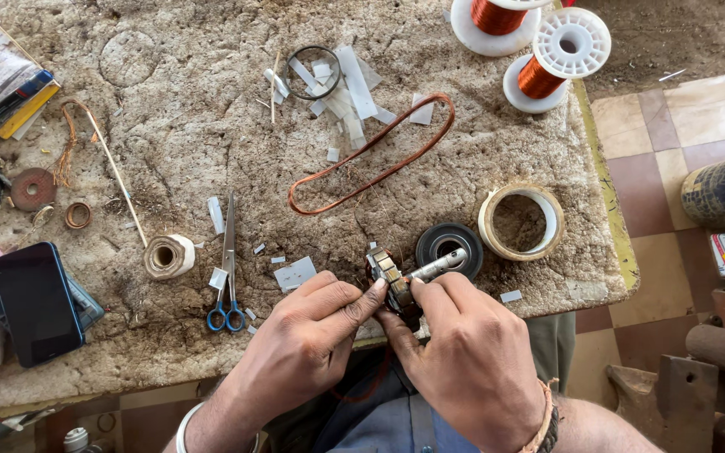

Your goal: The person winds a flat copper wire around a small cylindrical metal component, likely a motor armature, by hand. They carefully wrap the wire in tight, even layers, occasionally adjusting the component's orientation to continue the winding process.

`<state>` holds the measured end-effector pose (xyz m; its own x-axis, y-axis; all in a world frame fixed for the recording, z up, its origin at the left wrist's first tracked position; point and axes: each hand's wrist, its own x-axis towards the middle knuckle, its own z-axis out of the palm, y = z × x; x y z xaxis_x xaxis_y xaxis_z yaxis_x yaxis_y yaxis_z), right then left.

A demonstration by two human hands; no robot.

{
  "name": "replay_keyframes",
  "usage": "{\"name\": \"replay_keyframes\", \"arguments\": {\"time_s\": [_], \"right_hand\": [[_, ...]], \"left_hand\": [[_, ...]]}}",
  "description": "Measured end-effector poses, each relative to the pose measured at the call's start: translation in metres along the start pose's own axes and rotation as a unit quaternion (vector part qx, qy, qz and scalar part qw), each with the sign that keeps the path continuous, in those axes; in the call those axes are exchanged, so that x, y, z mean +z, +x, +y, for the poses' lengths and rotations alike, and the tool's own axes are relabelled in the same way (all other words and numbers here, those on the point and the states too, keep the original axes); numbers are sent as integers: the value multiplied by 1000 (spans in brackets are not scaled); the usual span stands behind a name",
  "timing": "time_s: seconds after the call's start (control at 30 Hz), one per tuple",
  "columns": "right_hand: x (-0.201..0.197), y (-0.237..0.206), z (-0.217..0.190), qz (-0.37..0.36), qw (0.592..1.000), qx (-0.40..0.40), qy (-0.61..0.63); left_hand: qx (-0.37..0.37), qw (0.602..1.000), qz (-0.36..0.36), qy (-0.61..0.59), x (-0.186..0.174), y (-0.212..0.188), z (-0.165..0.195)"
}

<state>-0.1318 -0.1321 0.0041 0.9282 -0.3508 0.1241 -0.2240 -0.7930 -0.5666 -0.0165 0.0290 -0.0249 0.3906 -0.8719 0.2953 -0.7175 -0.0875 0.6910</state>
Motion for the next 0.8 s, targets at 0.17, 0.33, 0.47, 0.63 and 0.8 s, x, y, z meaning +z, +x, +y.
{"name": "replay_keyframes", "arguments": {"time_s": [0.17,0.33,0.47,0.63,0.8], "right_hand": [[-1,3,-1,1,1000,6,-16],[0,3,1,19,999,16,-22],[-3,5,7,16,999,36,-11],[-2,5,7,11,998,56,-1],[-6,5,3,39,999,28,-10]], "left_hand": [[1,999,29,-24,1,-4,-1],[-48,997,60,-27,5,-15,0],[-104,990,75,-52,5,-24,-1],[-185,972,109,-91,7,-31,0],[-242,954,130,-120,6,-36,1]]}}
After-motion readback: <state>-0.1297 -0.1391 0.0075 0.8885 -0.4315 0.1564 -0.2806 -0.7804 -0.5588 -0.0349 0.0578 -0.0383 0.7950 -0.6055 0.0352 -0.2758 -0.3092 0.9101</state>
